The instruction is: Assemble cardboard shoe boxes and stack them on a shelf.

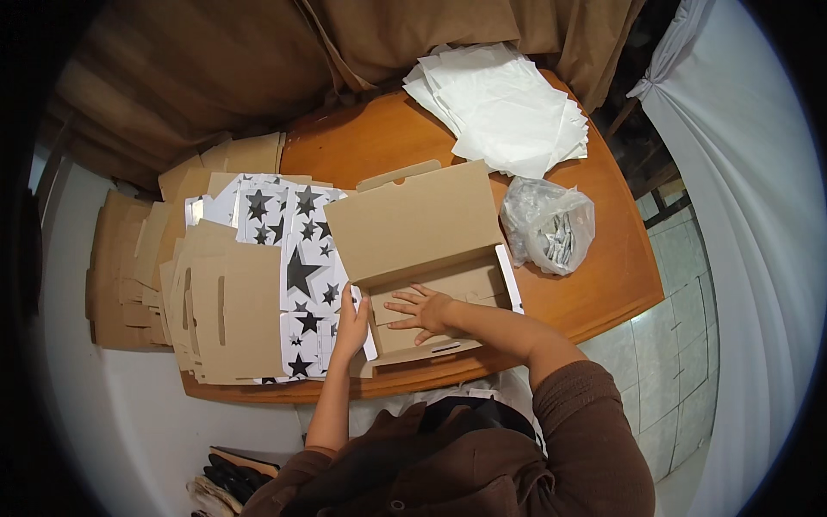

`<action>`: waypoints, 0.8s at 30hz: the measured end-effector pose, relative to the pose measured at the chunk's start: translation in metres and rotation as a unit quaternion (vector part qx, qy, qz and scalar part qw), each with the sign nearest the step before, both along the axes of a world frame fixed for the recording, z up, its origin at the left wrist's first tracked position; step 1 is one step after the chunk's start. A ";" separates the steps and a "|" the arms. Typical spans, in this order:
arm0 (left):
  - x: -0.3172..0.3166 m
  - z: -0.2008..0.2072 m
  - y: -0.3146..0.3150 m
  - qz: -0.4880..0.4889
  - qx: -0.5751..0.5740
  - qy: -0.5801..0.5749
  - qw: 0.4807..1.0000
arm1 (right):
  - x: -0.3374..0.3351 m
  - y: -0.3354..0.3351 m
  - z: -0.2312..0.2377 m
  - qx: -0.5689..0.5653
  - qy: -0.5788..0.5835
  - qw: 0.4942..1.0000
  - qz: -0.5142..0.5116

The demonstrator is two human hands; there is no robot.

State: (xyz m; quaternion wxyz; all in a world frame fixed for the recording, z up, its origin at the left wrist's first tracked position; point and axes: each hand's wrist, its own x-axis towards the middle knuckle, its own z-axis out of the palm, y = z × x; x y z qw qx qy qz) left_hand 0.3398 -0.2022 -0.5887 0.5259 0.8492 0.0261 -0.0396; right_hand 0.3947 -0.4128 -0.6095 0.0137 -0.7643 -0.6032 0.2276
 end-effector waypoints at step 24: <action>0.007 0.001 0.001 0.009 0.045 -0.008 0.999 | 0.014 -0.066 0.046 -0.223 -0.073 0.963 -0.133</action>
